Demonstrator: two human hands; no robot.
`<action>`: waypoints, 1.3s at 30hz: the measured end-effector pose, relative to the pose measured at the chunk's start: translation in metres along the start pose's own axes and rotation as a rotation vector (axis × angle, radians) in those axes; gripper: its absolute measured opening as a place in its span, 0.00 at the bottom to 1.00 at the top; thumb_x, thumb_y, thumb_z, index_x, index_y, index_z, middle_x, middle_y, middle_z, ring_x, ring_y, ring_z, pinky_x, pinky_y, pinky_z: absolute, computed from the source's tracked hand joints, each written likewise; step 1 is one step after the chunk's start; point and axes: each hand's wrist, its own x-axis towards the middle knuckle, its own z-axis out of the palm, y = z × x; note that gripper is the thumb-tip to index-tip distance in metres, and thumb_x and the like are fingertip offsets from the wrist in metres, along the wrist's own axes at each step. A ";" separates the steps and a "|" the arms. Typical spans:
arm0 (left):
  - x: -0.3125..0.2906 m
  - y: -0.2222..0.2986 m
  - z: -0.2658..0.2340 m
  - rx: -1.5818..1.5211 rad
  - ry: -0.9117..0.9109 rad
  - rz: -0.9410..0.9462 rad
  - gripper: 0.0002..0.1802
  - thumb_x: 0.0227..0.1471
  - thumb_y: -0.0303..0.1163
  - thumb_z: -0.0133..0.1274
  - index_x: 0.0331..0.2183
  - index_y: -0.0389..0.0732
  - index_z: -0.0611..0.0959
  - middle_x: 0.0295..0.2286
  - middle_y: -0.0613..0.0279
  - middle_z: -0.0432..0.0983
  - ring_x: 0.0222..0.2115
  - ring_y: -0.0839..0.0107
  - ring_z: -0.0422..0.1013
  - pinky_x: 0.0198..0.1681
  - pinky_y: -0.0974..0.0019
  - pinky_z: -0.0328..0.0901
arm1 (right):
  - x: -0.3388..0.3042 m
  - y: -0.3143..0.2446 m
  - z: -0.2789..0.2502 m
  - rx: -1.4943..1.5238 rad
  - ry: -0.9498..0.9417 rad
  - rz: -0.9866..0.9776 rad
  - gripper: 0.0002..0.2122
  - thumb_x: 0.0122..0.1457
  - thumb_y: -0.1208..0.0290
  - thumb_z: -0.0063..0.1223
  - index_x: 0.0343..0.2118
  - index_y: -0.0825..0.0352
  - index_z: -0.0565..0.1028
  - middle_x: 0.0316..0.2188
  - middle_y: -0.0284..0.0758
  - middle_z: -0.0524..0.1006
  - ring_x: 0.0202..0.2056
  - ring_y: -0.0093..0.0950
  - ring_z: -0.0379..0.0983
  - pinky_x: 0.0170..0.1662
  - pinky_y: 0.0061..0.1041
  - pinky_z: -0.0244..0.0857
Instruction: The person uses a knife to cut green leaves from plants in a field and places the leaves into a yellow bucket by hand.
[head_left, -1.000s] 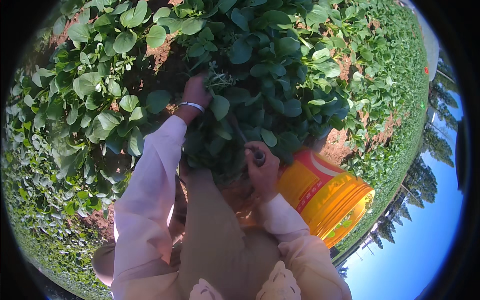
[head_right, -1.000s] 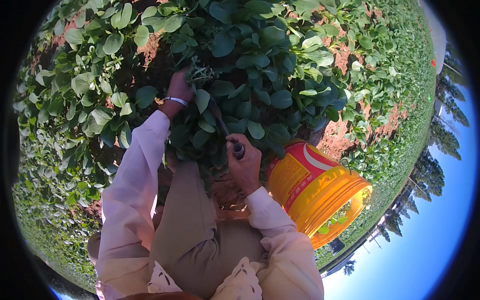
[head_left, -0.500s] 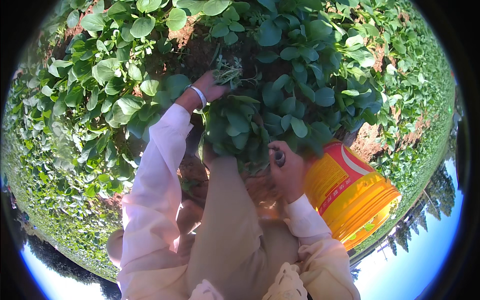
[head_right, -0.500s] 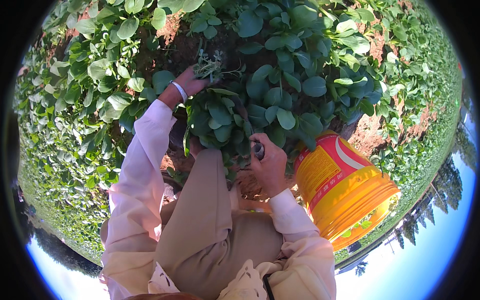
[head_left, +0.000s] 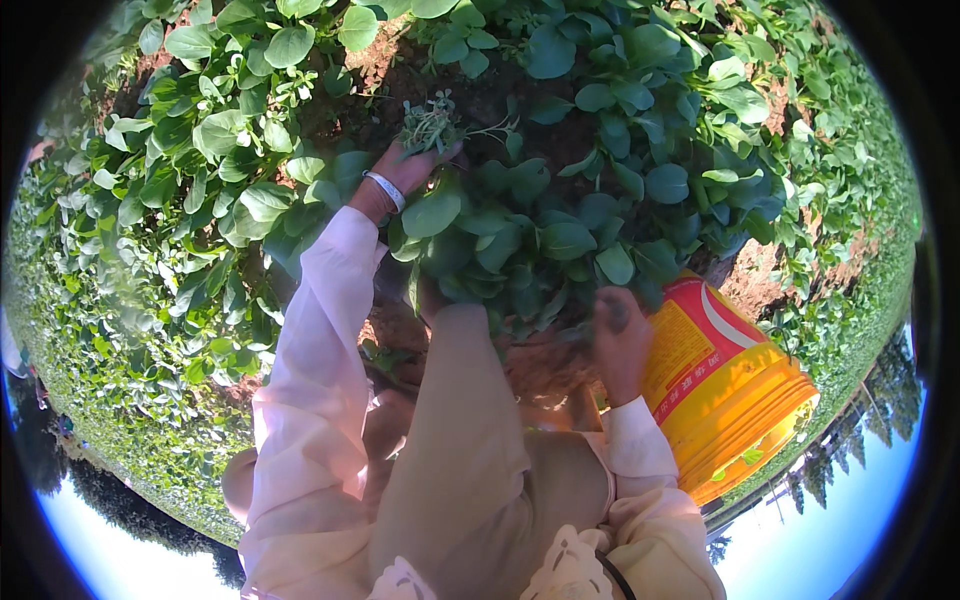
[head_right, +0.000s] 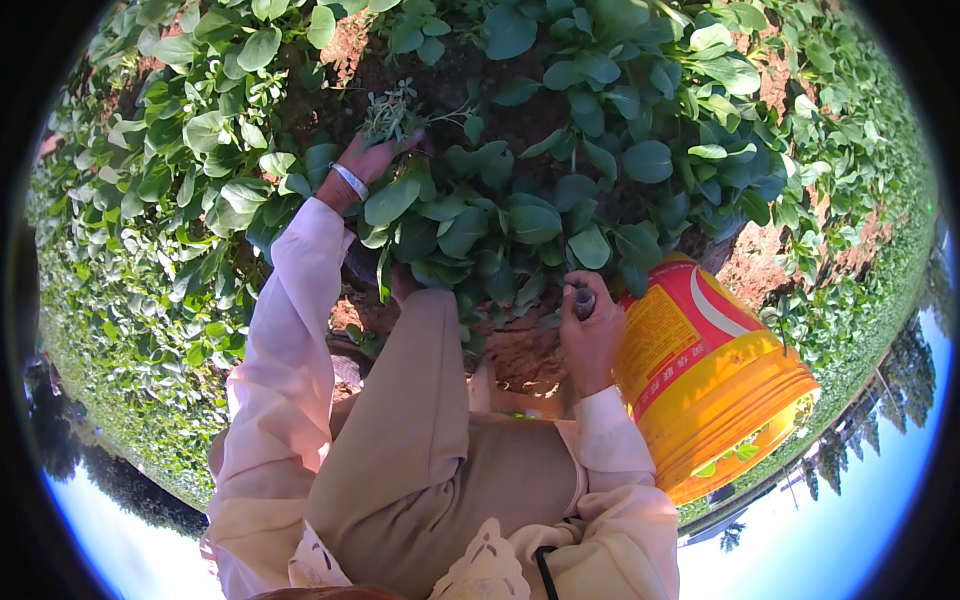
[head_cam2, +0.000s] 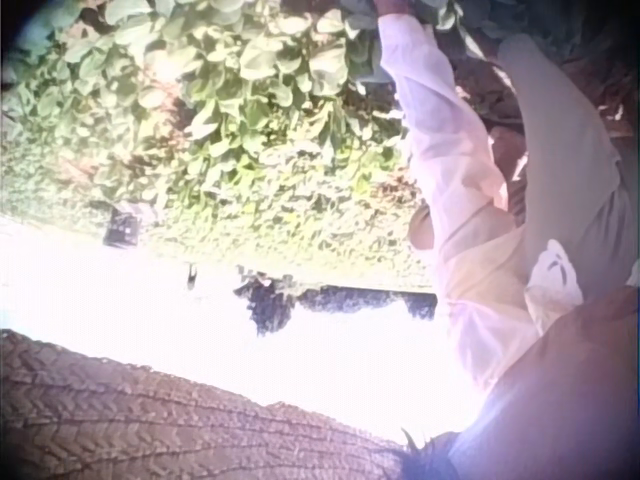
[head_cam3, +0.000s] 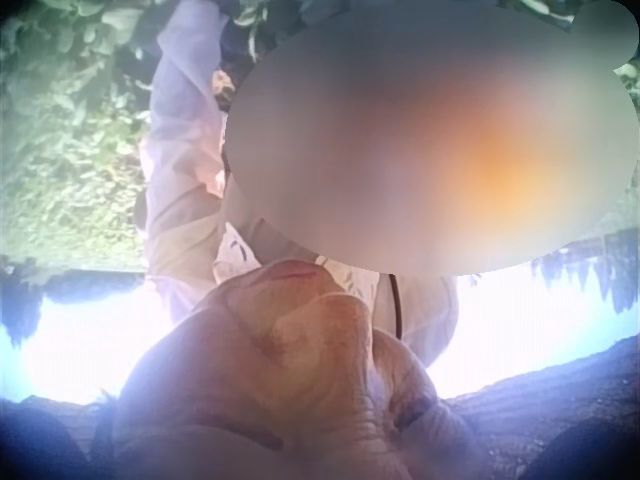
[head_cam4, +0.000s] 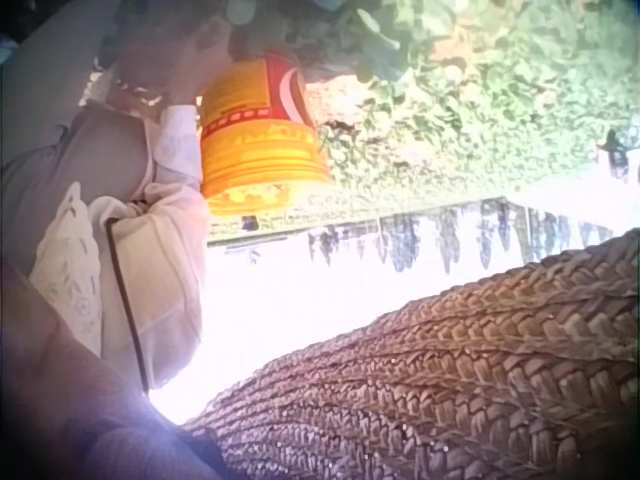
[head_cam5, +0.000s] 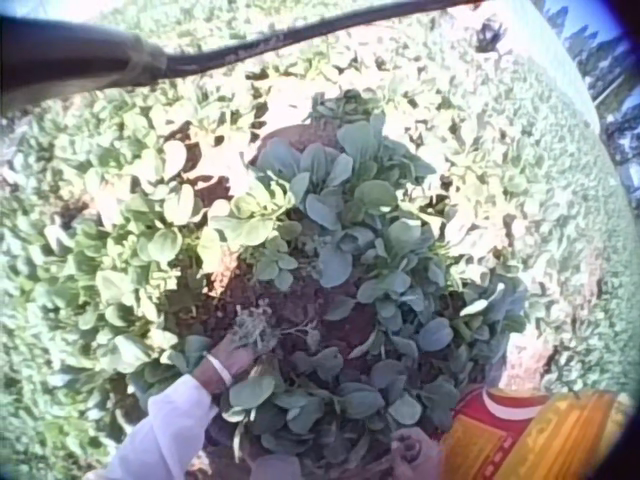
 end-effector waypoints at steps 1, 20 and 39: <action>-0.001 -0.006 -0.002 0.063 0.095 0.085 0.17 0.55 0.36 0.54 0.46 0.41 0.79 0.43 0.58 0.77 0.43 0.66 0.72 0.50 0.65 0.64 | -0.003 -0.002 0.002 0.017 -0.016 0.004 0.05 0.55 0.75 0.55 0.35 0.66 0.75 0.19 0.35 0.72 0.21 0.21 0.67 0.28 0.21 0.63; -0.167 0.364 0.301 0.516 -0.730 0.840 0.40 0.46 0.40 0.62 0.54 0.30 0.64 0.48 0.44 0.67 0.50 0.52 0.66 0.56 0.59 0.59 | 0.024 0.068 0.071 0.055 0.333 -0.234 0.18 0.51 0.70 0.54 0.47 0.59 0.73 0.38 0.46 0.77 0.41 0.48 0.73 0.44 0.42 0.68; -0.089 0.095 -0.015 1.270 -0.010 0.394 0.14 0.42 0.27 0.55 0.36 0.42 0.78 0.38 0.59 0.72 0.43 0.59 0.70 0.45 0.57 0.66 | 0.001 -0.045 0.027 0.375 0.067 -0.348 0.05 0.56 0.80 0.52 0.35 0.70 0.74 0.20 0.32 0.71 0.23 0.18 0.68 0.30 0.20 0.64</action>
